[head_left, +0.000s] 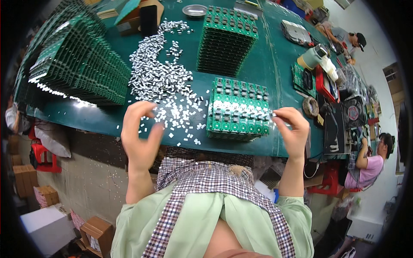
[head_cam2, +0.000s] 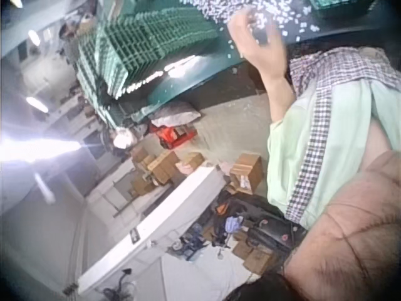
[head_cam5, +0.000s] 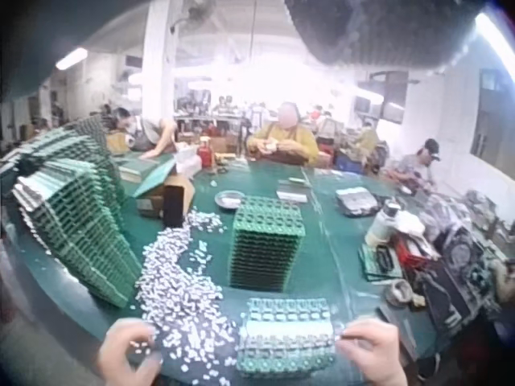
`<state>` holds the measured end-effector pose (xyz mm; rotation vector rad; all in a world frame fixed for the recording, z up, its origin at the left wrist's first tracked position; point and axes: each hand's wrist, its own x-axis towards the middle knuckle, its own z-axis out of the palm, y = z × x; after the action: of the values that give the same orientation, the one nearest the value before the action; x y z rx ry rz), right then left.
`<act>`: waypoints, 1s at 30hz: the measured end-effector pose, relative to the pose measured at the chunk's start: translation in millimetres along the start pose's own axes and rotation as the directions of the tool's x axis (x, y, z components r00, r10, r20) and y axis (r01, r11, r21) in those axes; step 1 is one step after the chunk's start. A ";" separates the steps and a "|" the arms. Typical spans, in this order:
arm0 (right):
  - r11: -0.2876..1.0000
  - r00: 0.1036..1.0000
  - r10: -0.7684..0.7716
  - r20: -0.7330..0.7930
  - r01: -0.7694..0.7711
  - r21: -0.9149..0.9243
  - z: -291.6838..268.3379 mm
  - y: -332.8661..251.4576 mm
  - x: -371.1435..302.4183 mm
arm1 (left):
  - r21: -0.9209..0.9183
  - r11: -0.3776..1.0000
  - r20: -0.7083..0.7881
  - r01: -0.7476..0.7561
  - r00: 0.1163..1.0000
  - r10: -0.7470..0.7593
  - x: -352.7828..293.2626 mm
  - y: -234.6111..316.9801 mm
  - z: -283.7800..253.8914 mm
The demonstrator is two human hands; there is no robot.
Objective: The person assembles metal pins and electronic components onto printed circuit board arrays by hand.
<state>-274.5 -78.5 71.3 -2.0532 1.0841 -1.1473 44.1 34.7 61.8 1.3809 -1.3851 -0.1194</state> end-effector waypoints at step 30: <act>0.777 0.873 -0.247 0.420 0.437 -0.452 43.7 -19.6 10.9 | 0.750 0.659 0.088 0.058 0.978 -0.187 -7.5 -134.0 47.3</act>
<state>-225.6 -74.2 69.5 -2.8663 0.9381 -0.6244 92.6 -29.2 -55.7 2.1978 -1.5444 0.3027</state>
